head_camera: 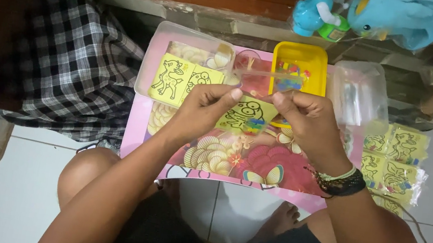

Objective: The person places yellow paper cutouts with cartoon animal drawings into clear plastic bags. They add small colorful beads and a rubber band to each bag, then place the completed packages on the floor.

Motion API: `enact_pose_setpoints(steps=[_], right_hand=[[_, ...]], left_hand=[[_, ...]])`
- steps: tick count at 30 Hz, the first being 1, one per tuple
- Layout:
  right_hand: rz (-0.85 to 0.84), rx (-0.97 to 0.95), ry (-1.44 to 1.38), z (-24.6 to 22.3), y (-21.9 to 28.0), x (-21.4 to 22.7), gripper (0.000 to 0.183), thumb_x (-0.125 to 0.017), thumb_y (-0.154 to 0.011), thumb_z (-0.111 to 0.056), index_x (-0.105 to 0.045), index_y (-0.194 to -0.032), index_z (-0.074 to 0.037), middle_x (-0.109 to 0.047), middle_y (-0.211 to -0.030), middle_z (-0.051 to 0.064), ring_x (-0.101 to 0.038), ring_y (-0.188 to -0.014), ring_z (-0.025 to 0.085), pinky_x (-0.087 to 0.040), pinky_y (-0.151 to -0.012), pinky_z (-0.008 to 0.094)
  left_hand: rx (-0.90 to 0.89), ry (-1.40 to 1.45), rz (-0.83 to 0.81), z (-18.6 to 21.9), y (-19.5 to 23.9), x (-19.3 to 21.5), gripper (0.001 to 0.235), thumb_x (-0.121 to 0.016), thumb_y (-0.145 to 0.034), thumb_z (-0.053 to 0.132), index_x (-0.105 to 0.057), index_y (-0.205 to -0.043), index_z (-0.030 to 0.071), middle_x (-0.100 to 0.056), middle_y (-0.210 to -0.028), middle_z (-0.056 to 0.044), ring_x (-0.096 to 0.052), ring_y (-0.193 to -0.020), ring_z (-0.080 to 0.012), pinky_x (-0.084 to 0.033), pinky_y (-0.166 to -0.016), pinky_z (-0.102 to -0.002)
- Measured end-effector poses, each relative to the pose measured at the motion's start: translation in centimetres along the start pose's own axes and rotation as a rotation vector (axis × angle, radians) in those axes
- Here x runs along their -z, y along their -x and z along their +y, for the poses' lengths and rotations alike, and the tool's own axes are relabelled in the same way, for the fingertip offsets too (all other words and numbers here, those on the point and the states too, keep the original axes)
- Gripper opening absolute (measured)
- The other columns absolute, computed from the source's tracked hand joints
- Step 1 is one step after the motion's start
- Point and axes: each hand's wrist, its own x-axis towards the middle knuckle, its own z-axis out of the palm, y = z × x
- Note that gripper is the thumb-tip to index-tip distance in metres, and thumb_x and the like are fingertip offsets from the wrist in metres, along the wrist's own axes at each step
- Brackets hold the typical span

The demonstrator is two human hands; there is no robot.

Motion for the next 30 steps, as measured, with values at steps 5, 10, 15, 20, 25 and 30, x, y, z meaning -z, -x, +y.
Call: enact_pose_setpoints(steps=[5,10,15,20,25,30], right_hand=[[0.037,-0.044,-0.020,-0.6,0.2,-0.7,0.027,-0.061,-0.107,-0.023,-0.080,-0.105,-0.003,-0.076,-0.095,0.013,-0.070,-0.090,0.019,-0.054,-0.090,0.036],[0.042,-0.070,-0.102,0.3,0.0,-1.2,0.031,-0.059,-0.107,-0.026,-0.078,-0.106,-0.002,-0.076,-0.096,0.016,-0.073,-0.095,0.025,-0.054,-0.094,0.040],[0.093,-0.061,-0.163,0.4,0.1,-1.4,0.032,-0.058,-0.107,-0.026,-0.077,-0.104,0.000,-0.076,-0.097,0.017,-0.073,-0.095,0.024,-0.057,-0.092,0.039],[0.162,-0.117,-0.279,0.6,0.1,-1.1,0.032,-0.058,-0.107,-0.026,-0.075,-0.110,0.002,-0.074,-0.103,0.015,-0.073,-0.099,0.024,-0.058,-0.093,0.040],[0.154,-0.115,-0.319,1.5,-0.1,-1.2,0.031,-0.060,-0.105,-0.025,-0.075,-0.110,0.001,-0.074,-0.106,0.015,-0.073,-0.101,0.025,-0.060,-0.093,0.042],[0.122,-0.089,-0.302,1.9,-0.2,-1.5,0.031,-0.061,-0.105,-0.024,-0.076,-0.109,0.003,-0.075,-0.105,0.018,-0.074,-0.099,0.029,-0.061,-0.091,0.045]], left_hand=[[0.085,0.057,0.063,-1.0,-0.1,0.1,0.029,-0.060,-0.106,0.027,-0.081,-0.097,0.010,-0.072,-0.066,-0.002,-0.059,-0.061,-0.0030,-0.053,-0.064,-0.022],[0.105,0.079,0.044,-1.3,0.0,0.4,0.039,-0.051,-0.108,0.031,-0.077,-0.091,0.008,-0.071,-0.069,-0.007,-0.057,-0.058,-0.0089,-0.051,-0.063,-0.026],[-0.026,0.069,0.072,1.4,0.2,-0.1,0.034,-0.049,-0.109,0.025,-0.073,-0.120,0.005,-0.076,-0.093,-0.011,-0.061,-0.078,-0.0088,-0.056,-0.073,-0.029],[-0.247,0.165,-0.100,0.7,-0.3,1.0,0.082,-0.055,-0.105,-0.006,-0.012,-0.168,0.023,-0.065,-0.140,-0.017,-0.067,-0.110,-0.0140,-0.055,-0.093,-0.029],[-0.268,0.014,-0.074,2.0,0.3,0.6,0.041,-0.068,-0.096,-0.004,-0.064,-0.135,0.008,-0.073,-0.111,-0.014,-0.065,-0.100,-0.0136,-0.056,-0.088,-0.031],[-0.254,-0.053,-0.046,1.1,0.1,0.5,0.024,-0.070,-0.093,-0.007,-0.077,-0.114,0.002,-0.077,-0.108,-0.019,-0.071,-0.103,-0.0198,-0.057,-0.092,-0.034]])
